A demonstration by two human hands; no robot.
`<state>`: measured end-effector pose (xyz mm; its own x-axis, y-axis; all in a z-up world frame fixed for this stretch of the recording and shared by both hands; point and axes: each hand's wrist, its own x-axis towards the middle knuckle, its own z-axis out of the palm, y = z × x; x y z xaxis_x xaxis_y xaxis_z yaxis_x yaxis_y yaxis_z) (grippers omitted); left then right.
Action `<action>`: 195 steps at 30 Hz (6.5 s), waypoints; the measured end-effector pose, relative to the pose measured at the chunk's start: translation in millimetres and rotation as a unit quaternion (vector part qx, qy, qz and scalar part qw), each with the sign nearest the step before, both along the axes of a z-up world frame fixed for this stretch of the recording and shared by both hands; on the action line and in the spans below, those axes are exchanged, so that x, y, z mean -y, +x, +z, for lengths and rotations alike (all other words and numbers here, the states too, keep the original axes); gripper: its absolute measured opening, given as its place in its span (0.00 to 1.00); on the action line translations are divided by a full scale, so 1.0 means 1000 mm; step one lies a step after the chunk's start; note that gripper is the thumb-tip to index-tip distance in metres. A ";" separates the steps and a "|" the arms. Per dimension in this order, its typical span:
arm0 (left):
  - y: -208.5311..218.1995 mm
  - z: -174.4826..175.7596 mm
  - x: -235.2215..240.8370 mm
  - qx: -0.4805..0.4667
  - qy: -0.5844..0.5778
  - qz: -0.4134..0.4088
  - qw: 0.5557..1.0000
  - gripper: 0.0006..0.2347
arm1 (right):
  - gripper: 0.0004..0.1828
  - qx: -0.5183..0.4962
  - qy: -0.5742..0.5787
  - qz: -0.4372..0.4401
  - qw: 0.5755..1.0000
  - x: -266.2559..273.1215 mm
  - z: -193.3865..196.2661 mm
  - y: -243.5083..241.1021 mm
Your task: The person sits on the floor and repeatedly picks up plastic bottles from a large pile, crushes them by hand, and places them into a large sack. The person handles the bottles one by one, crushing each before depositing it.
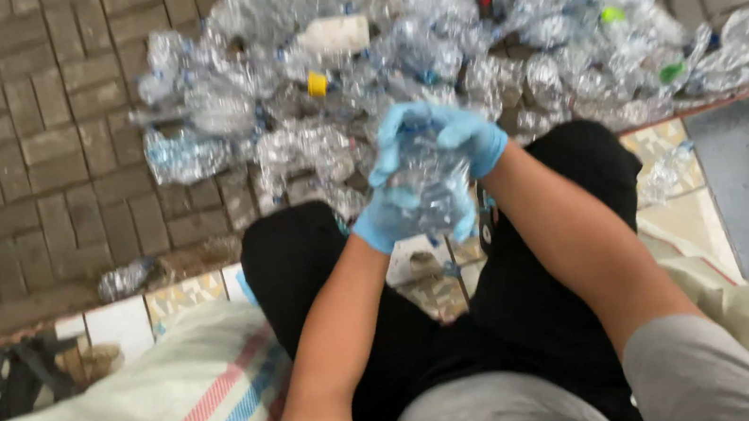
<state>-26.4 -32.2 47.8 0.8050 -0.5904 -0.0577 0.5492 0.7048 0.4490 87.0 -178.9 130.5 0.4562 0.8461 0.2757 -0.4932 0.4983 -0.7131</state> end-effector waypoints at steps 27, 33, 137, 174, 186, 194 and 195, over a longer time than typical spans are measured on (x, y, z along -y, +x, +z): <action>0.041 0.038 0.001 -0.013 0.064 0.262 0.963 0.27 | 0.16 0.345 -0.312 -0.304 0.832 -0.014 0.001 0.001; 0.043 0.000 0.003 -0.076 0.041 0.326 0.941 0.15 | 0.43 0.404 -0.300 -0.235 0.832 -0.016 0.002 -0.013; 0.051 -0.078 -0.074 0.278 0.726 -0.104 0.621 0.28 | 0.36 0.347 -0.896 -0.248 0.121 0.365 0.009 -0.374; 0.088 0.142 -0.061 0.266 0.714 0.033 0.646 0.22 | 0.26 0.561 -0.638 -0.069 0.523 0.216 0.206 -0.028; 0.119 0.057 -0.063 0.306 0.694 0.207 0.618 0.24 | 0.23 0.575 -0.606 -0.013 0.549 0.094 -0.081 0.143; 0.125 0.105 -0.081 0.325 0.797 0.064 0.505 0.26 | 0.26 0.345 -0.776 0.059 0.524 0.077 -0.288 0.079; 0.124 0.108 -0.083 0.319 0.798 0.059 0.508 0.26 | 0.26 0.343 -0.776 0.066 0.526 0.076 -0.306 0.068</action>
<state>97.6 50.5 155.9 0.9847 -0.1479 -0.0924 -0.0712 -0.8246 0.5612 155.3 -254.7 -175.8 0.6080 0.3071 -0.7322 0.1874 -0.9516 -0.2436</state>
